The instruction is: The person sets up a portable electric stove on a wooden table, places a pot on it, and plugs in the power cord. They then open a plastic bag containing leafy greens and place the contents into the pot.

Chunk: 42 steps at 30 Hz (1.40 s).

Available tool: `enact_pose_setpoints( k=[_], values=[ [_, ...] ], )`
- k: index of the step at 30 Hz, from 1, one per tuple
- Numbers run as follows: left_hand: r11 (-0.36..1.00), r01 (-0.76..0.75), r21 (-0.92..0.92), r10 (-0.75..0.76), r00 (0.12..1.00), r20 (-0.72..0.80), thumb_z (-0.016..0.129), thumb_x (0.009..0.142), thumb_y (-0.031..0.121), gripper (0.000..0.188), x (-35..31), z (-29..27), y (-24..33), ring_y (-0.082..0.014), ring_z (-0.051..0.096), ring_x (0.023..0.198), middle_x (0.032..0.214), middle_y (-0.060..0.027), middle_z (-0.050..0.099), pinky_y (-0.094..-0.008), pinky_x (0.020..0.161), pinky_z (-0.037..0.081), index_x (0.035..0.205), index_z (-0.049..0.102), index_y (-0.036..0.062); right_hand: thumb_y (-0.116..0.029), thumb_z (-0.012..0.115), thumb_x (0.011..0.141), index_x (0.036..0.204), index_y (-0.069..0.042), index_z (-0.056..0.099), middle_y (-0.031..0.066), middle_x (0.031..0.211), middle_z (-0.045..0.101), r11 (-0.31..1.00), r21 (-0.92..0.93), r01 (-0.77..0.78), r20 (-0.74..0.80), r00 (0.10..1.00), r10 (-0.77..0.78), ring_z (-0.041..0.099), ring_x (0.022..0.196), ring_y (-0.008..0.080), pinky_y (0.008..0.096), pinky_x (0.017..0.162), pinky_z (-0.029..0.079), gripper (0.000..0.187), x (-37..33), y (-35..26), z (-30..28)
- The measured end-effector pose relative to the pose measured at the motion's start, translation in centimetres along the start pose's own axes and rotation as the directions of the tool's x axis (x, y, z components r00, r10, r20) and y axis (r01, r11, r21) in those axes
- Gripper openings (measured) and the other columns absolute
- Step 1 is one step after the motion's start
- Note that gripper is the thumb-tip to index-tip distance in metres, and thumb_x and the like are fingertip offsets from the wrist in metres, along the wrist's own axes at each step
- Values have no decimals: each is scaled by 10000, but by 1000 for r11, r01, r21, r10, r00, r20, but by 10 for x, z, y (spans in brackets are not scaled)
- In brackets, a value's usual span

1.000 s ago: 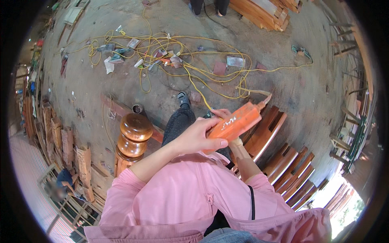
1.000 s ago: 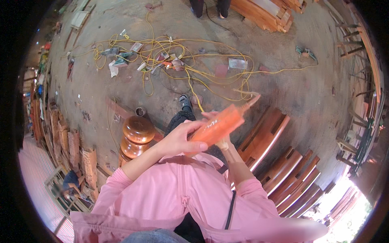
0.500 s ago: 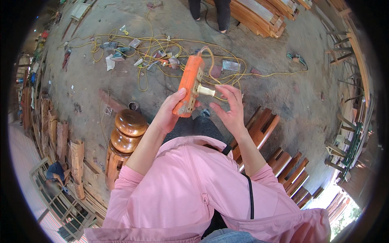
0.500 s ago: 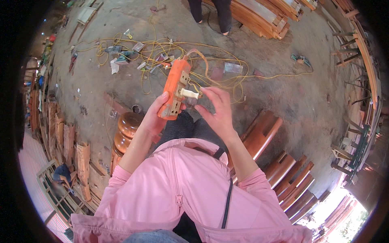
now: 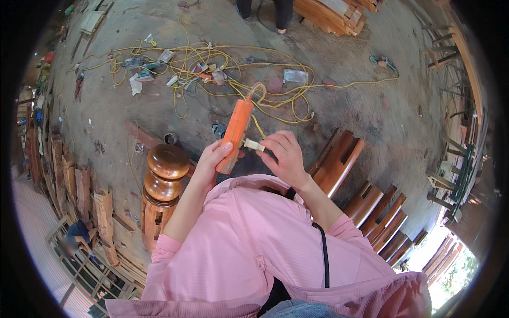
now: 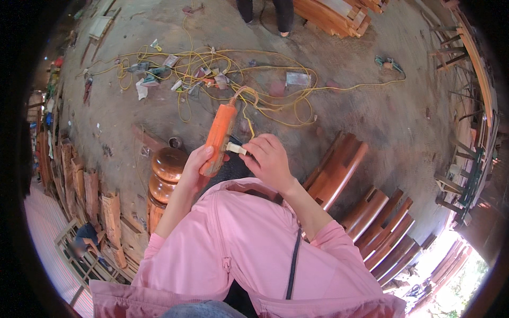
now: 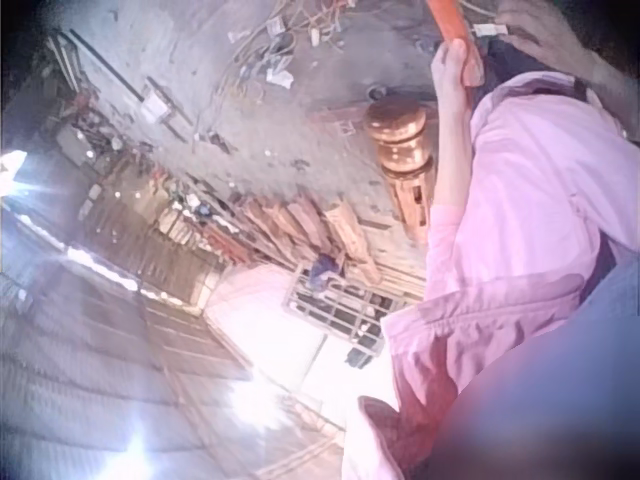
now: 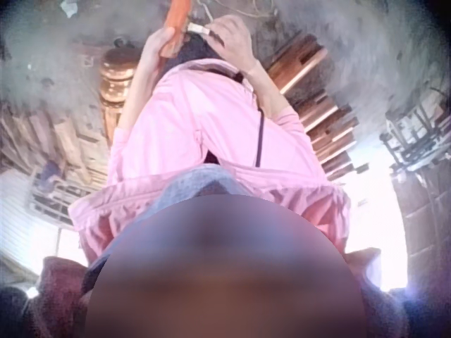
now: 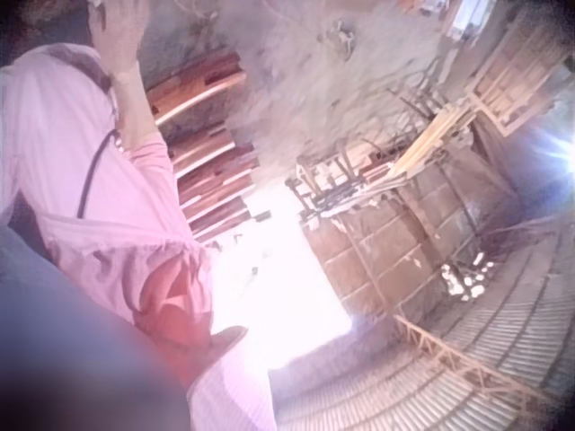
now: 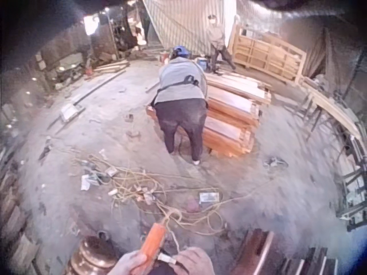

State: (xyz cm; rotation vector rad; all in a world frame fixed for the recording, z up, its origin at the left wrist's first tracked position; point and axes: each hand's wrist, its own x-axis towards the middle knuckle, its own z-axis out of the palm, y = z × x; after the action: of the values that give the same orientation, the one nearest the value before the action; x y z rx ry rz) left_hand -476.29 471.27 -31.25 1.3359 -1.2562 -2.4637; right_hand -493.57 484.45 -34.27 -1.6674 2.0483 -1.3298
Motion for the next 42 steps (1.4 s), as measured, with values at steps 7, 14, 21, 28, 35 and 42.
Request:
enact_pose_setpoints(
  k=[7,14,21,28,35,42],
  values=[
    [1000,-11,-12,7,972,-233,606,877,452,491,-11,-41,12,-121,601,766,931,-86,673,-271,643,476,1138,576,38,-125,728,699,866,-85,639,66,913,603,967,-179,-182,-5,983,184,566,922,288,403,808,489,193,-70,45,-17],
    [945,-146,293,178,981,-84,707,779,455,648,-34,-52,59,-129,593,855,993,-83,631,-268,760,474,1219,542,9,-290,611,818,926,-82,659,78,940,610,718,-669,-192,499,600,625,550,968,283,411,801,471,239,-117,100,-46],
    [872,-307,380,169,919,355,766,667,513,782,-53,-11,94,-193,508,1021,1019,-82,612,-332,956,369,1187,588,-44,-188,671,858,1166,-87,624,105,1061,566,869,55,-491,-16,870,493,582,937,251,353,784,485,328,-23,91,-19],
    [940,-199,278,54,890,453,726,733,537,726,-41,30,116,-132,538,972,1038,-48,626,-285,858,434,1204,575,5,-185,606,935,969,-24,607,61,820,569,878,188,-440,244,887,392,582,678,141,270,644,465,165,23,64,-44],
    [923,-364,122,293,872,392,480,926,553,645,25,37,175,-162,633,951,1043,-97,661,-297,809,488,1281,533,17,-190,560,958,848,-4,582,75,809,543,387,849,-359,306,932,193,571,590,146,261,508,492,217,60,-22,-131],
    [905,-424,-37,394,800,453,481,929,568,636,73,62,156,-151,598,1048,1133,-92,641,-352,832,489,1268,551,35,-181,538,952,828,-37,530,58,766,473,30,999,26,-26,1000,-12,460,468,105,206,315,364,190,146,-98,-240]
  ],
)
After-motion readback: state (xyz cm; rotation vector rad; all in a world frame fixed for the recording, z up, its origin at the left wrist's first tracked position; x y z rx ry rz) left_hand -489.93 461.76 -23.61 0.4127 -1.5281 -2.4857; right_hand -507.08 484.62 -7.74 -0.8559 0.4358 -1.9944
